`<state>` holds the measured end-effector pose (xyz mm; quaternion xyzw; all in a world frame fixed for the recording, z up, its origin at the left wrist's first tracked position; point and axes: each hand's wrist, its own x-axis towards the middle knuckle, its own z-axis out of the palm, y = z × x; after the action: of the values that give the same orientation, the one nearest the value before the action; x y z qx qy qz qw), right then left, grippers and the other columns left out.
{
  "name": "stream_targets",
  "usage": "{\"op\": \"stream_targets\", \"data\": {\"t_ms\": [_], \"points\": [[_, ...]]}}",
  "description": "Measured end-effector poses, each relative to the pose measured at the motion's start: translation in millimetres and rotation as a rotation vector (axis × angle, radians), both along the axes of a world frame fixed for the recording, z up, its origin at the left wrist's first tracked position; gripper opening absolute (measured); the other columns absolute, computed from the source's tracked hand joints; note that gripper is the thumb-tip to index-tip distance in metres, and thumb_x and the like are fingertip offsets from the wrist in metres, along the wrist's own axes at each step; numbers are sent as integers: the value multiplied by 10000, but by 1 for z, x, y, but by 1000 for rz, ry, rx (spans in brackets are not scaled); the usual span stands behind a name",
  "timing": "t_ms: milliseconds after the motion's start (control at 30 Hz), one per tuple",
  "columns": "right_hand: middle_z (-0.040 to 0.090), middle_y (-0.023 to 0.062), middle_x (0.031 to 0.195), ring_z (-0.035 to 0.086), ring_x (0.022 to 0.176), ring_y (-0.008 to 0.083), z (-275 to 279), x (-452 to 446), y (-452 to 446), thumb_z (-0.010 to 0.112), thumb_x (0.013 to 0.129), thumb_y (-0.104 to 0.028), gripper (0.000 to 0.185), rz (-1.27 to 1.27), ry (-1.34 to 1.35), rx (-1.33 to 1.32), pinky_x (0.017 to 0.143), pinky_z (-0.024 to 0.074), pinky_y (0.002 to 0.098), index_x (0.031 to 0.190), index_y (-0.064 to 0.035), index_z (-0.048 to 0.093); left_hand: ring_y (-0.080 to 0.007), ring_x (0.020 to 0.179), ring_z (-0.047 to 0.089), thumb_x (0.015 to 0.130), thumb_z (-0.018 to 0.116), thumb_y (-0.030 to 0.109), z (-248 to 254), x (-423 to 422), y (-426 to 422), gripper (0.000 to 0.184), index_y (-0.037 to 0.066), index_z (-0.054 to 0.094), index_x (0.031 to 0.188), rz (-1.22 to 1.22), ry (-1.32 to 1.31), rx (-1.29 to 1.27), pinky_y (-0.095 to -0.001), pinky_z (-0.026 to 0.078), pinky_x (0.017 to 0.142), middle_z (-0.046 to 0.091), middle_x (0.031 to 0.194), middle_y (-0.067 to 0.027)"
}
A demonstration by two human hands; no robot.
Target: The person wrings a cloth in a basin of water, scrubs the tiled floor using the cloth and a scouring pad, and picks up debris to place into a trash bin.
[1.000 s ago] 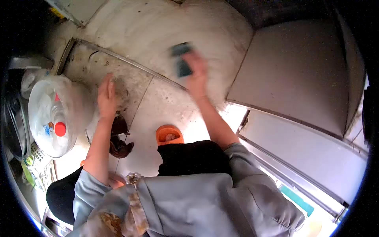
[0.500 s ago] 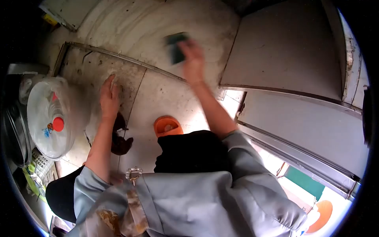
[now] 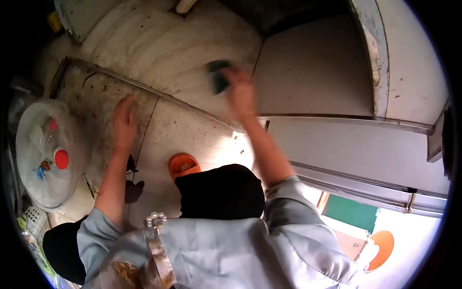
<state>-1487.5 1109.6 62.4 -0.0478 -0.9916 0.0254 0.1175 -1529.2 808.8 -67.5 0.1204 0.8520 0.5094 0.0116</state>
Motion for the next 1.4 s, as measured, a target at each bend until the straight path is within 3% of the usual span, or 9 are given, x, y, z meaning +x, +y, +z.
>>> {"op": "stream_targets", "data": {"t_ms": [133, 200, 333, 400, 467, 767, 933, 1267, 1400], "points": [[583, 171, 1058, 563, 971, 282, 117, 6, 112, 504, 801, -90, 273, -198, 173, 791, 811, 470, 387, 1055, -80, 601, -299, 1143, 460, 876, 471, 36, 0, -7, 0, 338, 53, 501, 1212, 22, 85, 53, -371, 359, 968, 487, 1246, -145], [576, 166, 1091, 558, 988, 285, 135, -4, 97, 481, 834, -136, 255, -497, -113, 789, 840, 448, 378, 1044, -73, 611, -307, 1143, 463, 866, 471, 19, 4, -10, -2, 345, 44, 500, 1209, 1, 101, 42, -373, 362, 967, 490, 1239, -158], [461, 137, 1291, 414, 1189, 297, 4, 28, 117, 462, 869, -220, 334, -444, -466, 1088, 945, 339, 460, 1139, -61, 579, -328, 1127, 474, 865, 475, 29, 8, -13, -11, 332, 38, 512, 1195, -29, 84, 4, -380, 377, 950, 501, 1220, -178], [316, 99, 1419, 285, 1287, 282, -35, 19, 53, 440, 888, -245, 404, -506, -986, 702, 1019, 239, 490, 1249, -78, 510, -338, 1120, 478, 863, 481, 36, 11, -7, -23, 325, 37, 521, 1186, 8, 106, -70, -384, 384, 942, 510, 1207, -185], [388, 119, 1366, 344, 1254, 284, -83, 38, 64, 472, 866, -234, 386, -378, -891, 637, 1026, 244, 496, 1203, -60, 546, -341, 1120, 480, 863, 482, 43, 1, -11, -31, 321, 41, 526, 1182, 34, 78, -66, -385, 387, 939, 515, 1199, -194], [464, 155, 1267, 432, 1163, 281, 83, -57, 169, 449, 876, -234, 407, -428, -398, 1137, 1011, 283, 467, 1222, -28, 506, -358, 1068, 517, 814, 494, -22, 27, -2, -5, 334, 39, 559, 1136, -13, -57, -45, -395, 423, 892, 541, 1146, -224], [367, 165, 1365, 377, 1227, 309, -60, -23, 140, 480, 872, -300, 461, -297, -843, 880, 1020, 271, 477, 1262, -55, 483, -367, 1046, 521, 797, 502, -32, 27, -4, -14, 352, 40, 559, 1137, 15, 88, -130, -410, 424, 881, 541, 1135, -231], [388, 117, 1358, 413, 1208, 273, 61, -161, 207, 580, 805, -482, 609, -804, -732, 731, 924, 423, 451, 1288, -131, 462, -361, 1031, 510, 834, 493, 26, 19, 17, -44, 302, 65, 562, 1125, 115, 24, -293, -425, 396, 900, 561, 1080, -201], [488, 135, 1270, 464, 1158, 297, 19, -142, 195, 440, 910, -278, 382, -295, -818, 776, 936, 409, 367, 1210, -57, 520, -357, 993, 519, 820, 502, 32, 18, 27, -42, 301, 86, 569, 1109, 116, -50, -365, -418, 403, 886, 571, 1058, -177]]}}
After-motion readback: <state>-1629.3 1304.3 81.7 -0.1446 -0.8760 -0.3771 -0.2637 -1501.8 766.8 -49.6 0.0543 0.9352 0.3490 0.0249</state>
